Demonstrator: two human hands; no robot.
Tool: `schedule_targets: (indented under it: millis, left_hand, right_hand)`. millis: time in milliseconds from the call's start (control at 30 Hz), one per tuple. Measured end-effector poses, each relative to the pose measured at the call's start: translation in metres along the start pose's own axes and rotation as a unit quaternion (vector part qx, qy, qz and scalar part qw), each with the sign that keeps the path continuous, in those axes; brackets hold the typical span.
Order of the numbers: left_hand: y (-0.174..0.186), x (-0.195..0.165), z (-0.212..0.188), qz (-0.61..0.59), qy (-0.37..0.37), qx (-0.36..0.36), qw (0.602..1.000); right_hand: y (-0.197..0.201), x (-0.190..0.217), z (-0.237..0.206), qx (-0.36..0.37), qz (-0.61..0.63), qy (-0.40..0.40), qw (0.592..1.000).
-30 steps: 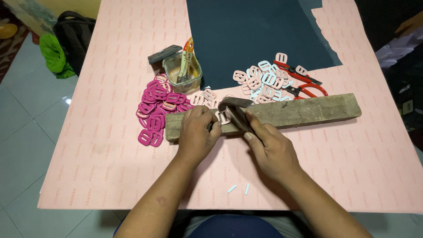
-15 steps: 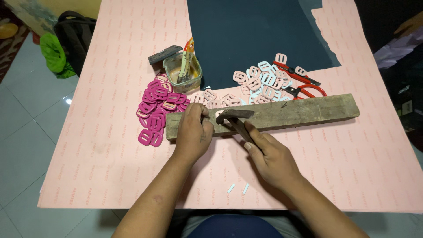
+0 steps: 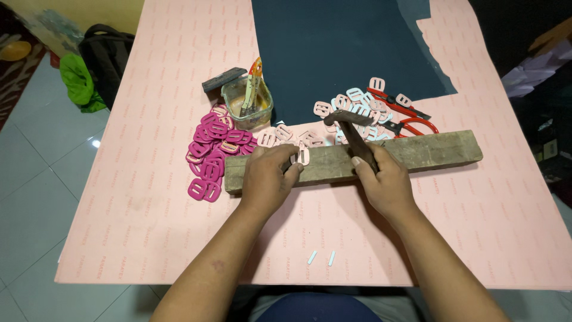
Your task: The person retrieves plastic buckles from a blue bag and places them on a work table. Using a hammer and a wooden block, the person repeatedly strikes the buckles to shape them, occasionally using scissors to trim edges. The person continues this process for multiple buckles throughout the clip.
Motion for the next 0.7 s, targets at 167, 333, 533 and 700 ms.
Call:
schedule_targets:
  millis: [167,333,533,700]
  left_hand:
    - [0.007,0.017,0.031,0.112,-0.016,-0.064,0.992]
    - [-0.012,0.022,0.055,0.192,-0.109,-0.09,0.971]
    - [-0.052,0.017,0.098,0.117,0.002,0.182,0.976]
    - [-0.063,0.014,0.115,0.152,0.002,0.264,0.952]
  right_hand:
    - [0.001,-0.011,0.011,0.027,0.119,-0.125,0.985]
    - [0.002,-0.01,0.015,0.034,0.216,-0.187,0.958]
    - [0.003,-0.004,0.015,0.045,0.172,-0.201,0.963]
    - [0.004,-0.002,0.014,0.038,0.168,-0.191,0.966]
Point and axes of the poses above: each hand's wrist, its own z-axis towards the middle knuckle, its own y-axis out of the back of the hand, x = y × z, the point moved 2 cm from there along z, towards the middle knuckle, and after that the axes turned 4 degrees about z, right-handed, at the moved point
